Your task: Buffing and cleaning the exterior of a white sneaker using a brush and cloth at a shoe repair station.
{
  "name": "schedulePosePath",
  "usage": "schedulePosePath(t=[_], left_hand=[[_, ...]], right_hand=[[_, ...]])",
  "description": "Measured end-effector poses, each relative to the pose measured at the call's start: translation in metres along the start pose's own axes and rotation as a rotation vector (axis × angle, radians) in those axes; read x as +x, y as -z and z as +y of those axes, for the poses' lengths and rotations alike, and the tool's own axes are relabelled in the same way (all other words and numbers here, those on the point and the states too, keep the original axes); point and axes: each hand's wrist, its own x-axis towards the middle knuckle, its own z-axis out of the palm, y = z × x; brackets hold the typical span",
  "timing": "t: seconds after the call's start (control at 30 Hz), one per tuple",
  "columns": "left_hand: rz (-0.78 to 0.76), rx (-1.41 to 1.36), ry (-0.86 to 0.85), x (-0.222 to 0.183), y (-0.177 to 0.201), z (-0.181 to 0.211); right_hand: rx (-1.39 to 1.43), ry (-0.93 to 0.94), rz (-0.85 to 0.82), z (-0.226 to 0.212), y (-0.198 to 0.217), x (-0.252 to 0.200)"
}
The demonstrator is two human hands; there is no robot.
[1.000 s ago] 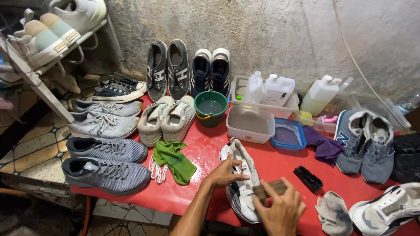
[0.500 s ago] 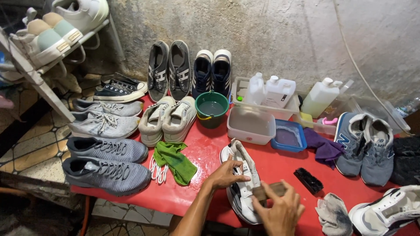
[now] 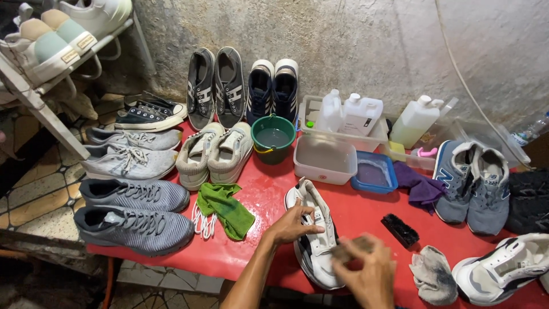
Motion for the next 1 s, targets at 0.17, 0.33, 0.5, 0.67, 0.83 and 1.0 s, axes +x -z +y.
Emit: schedulePosePath(t=[0.17, 0.33, 0.5, 0.67, 0.83, 1.0], left_hand=[[-0.035, 0.033, -0.086, -0.005, 0.004, 0.010], [-0.030, 0.054, -0.070, -0.003, 0.003, 0.009], [-0.012, 0.028, -0.090, -0.008, 0.000, 0.019], [-0.002, 0.038, -0.045, -0.006, -0.002, 0.017], [-0.011, 0.024, 0.015, -0.005, -0.001, 0.017], [0.022, 0.063, -0.016, -0.004, -0.002, 0.015]], right_hand=[[0.103, 0.100, -0.113, 0.018, -0.005, 0.001], [0.327, 0.240, -0.104, 0.010, -0.010, -0.012], [0.115, 0.162, 0.139, 0.002, -0.005, -0.014], [0.139, 0.067, -0.029, 0.004, -0.003, -0.008], [0.238, 0.172, -0.360, -0.006, 0.015, -0.011], [0.092, 0.151, -0.067, -0.017, 0.026, -0.010]])
